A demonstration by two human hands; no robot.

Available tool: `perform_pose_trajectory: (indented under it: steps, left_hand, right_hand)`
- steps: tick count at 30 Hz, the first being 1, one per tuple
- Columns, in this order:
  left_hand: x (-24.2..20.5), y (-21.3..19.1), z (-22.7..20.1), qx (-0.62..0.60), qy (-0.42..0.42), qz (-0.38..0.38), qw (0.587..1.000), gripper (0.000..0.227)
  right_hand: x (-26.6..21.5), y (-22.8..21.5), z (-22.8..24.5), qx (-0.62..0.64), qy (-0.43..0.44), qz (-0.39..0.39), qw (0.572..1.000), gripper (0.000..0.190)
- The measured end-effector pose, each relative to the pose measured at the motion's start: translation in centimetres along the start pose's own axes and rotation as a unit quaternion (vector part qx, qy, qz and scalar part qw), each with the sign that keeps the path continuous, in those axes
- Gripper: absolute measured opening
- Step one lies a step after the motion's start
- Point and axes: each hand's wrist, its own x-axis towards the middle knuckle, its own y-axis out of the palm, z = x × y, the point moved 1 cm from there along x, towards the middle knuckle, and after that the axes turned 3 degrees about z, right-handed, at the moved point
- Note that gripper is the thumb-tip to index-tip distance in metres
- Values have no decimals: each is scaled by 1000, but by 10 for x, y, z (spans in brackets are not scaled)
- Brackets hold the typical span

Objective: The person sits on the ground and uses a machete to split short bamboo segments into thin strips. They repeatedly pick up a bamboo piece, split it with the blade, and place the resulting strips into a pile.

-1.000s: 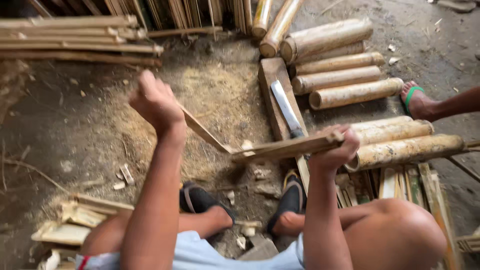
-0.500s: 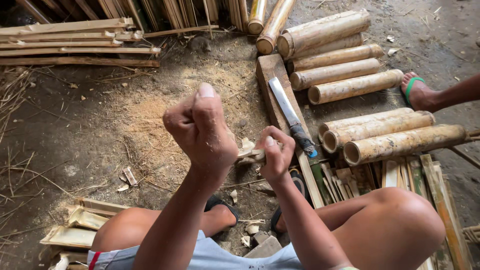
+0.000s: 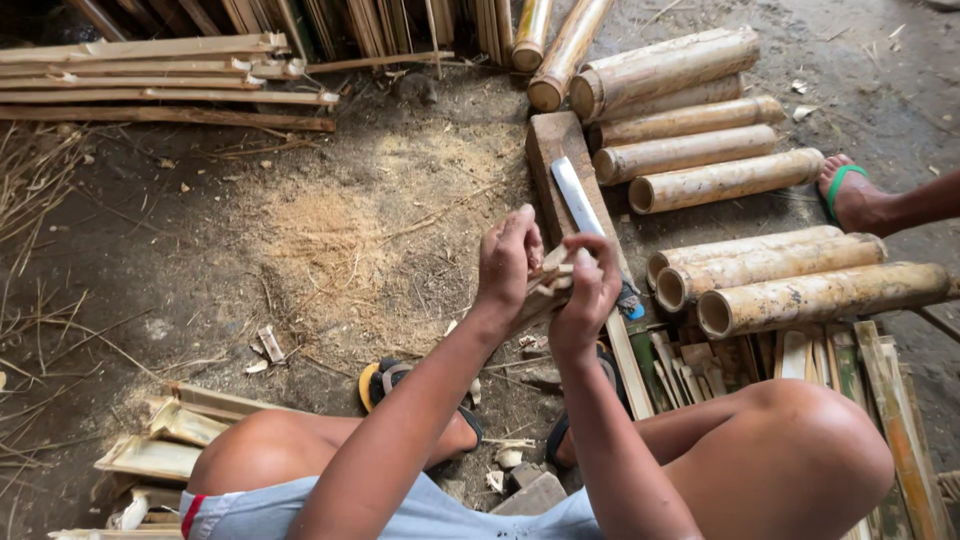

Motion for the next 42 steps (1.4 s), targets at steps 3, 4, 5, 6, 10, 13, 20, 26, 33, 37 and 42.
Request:
perform_pose_trajectory:
  steps: [3, 4, 5, 6, 10, 13, 20, 26, 33, 37, 42]
  left_hand:
    - [-3, 4, 1, -63, 7, -30, 998, 39]
    - [-8, 4, 0, -75, 18, -52, 996, 39]
    - [-10, 1, -1, -10, 7, -85, 996, 37]
    - [-14, -1, -2, 55, -5, -118, 991, 36]
    - [-20, -31, 4, 167, -178, -209, 947, 40]
    - [-24, -77, -12, 55, -232, -136, 962, 63]
    - [-65, -138, -152, -19, 163, 41, 986, 68]
    - [-83, -246, -150, -81, 144, -239, 957, 68]
    - [-158, -326, 39, -179, -66, -331, 924, 93]
    - [-177, -338, 87, -6, -202, -371, 907, 84]
    - [-177, -342, 128, 391, -199, -510, 740, 51]
  right_hand:
    - [11, -1, 1, -6, -51, 57, 997, 28]
    - [10, 1, -2, 47, -5, 68, 997, 26]
    - [10, 4, -6, 101, 41, 80, 991, 26]
    - [11, 7, -8, 105, 40, 88, 990, 25]
    - [15, 25, 10, 111, 15, 125, 986, 25]
    - [12, 50, 50, 166, -45, 189, 967, 24]
    - [27, 117, 128, 302, -122, 451, 831, 23]
    - [1, 198, 55, 78, 80, 665, 738, 74]
    - [-146, 219, -148, -70, 220, 755, 614, 98]
    - [-201, 182, -220, -129, 135, 727, 661, 107]
    - [-226, 182, -240, -236, 232, 730, 597, 79]
